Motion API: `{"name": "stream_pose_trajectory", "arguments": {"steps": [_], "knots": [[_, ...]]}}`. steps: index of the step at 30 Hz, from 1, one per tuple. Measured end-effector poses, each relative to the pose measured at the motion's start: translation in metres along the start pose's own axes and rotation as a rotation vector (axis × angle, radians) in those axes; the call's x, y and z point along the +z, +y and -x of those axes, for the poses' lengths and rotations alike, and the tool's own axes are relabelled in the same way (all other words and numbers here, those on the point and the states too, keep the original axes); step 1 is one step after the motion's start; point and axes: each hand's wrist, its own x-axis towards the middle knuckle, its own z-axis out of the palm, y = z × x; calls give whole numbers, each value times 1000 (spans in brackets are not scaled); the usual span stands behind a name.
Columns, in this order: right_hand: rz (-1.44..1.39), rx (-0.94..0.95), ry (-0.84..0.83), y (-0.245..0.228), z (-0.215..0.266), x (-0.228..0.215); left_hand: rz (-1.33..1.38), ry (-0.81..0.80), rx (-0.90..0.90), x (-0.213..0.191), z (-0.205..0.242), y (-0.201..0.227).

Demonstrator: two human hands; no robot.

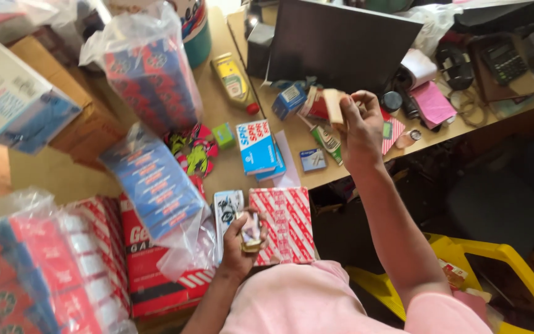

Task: Organize and sort various bicycle engine parts and gaskets on a workbench.

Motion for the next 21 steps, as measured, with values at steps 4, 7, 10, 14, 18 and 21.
{"name": "stream_pose_trajectory", "arguments": {"steps": [4,7,10,14,18,21], "knots": [[-9,-41,126,11,-45,7,64,12,-18,-12,1,-5],[-30,-22,115,23,-77,10,95,27,-68,-11,-12,-1],[-46,0,143,37,-113,16,130,54,-121,-12,-23,0],[-49,17,209,58,-161,23,174,67,-168,-25,-32,-4],[-4,-7,187,75,-200,26,234,-8,-196,-34,-42,-8],[29,-24,172,82,-213,31,270,-35,-211,-41,-43,-10]]}}
